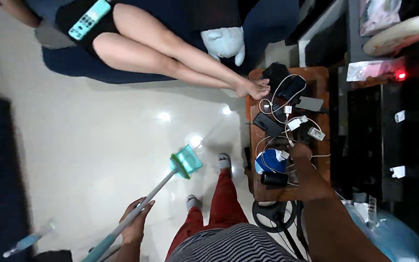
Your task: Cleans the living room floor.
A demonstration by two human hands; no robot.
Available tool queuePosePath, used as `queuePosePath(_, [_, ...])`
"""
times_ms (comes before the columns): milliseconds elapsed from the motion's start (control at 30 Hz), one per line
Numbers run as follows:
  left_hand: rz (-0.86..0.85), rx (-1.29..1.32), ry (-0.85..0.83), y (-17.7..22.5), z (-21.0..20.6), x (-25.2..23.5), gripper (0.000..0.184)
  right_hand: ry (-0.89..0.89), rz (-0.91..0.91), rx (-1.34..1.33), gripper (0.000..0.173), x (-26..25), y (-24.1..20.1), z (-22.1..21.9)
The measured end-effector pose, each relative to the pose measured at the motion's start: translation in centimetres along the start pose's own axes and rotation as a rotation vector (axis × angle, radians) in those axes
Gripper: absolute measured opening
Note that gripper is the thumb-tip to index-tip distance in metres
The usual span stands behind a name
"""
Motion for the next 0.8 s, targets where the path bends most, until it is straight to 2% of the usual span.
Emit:
queuePosePath(67, [-0.010, 0.010, -0.030, 0.8, -0.4, 0.7, 0.042, 0.040, 0.083, -0.016, 0.066, 1.8, -1.7, 0.5])
queuePosePath(167, [-0.063, 0.040, -0.082, 1.5, -1.0, 1.6, 0.041, 0.002, 0.375, -0.075, 0.051, 7.6, -7.2, 0.4])
queuePosePath(267, [-0.144, -0.018, -0.137, 2.0, -1.6, 2.4, 0.042, -0.270, 0.729, -0.264, 0.046, 16.7, -14.1, -1.4])
queuePosePath(367, [-0.131, -0.161, -0.227, 3.2, -2.2, 3.0, 0.042, -0.589, 1.003, -0.385, 0.042, 30.2, -20.3, -1.6])
queuePosePath(467, [-0.130, -0.274, -0.311, 3.6, -2.7, 3.2, 0.040, -0.918, 1.231, -0.422, 0.047, 42.4, -24.1, -0.8])
queuePosePath(533, [-0.140, -0.286, -0.350, 3.4, -2.7, 3.3, 0.033, -1.060, 1.271, -0.362, 0.048, 47.7, -25.8, -0.5])
queuePosePath(567, [-0.143, -0.275, -0.376, 3.5, -2.6, 3.5, 0.030, -1.077, 1.244, -0.311, 0.047, 49.4, -26.5, -0.7])
queuePosePath(667, [-0.218, -0.212, -0.395, 3.1, -1.0, 3.5, 0.030, -1.017, 1.104, -0.300, 0.043, 52.2, -28.0, -2.3])
queuePosePath(800, [-0.149, -0.202, -0.423, 2.3, 2.8, 2.2, 0.039, -0.912, 0.908, -0.420, 0.036, 54.3, -29.5, -4.1])
Point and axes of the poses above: each hand's wrist, its own x-axis away from the middle knuckle, its own z-axis out of the back of the hand, y = z × x, the point moved 6 cm from there along -x, towards the middle knuckle, and after that the axes turned 8 degrees about x, right-handed, at the moved point
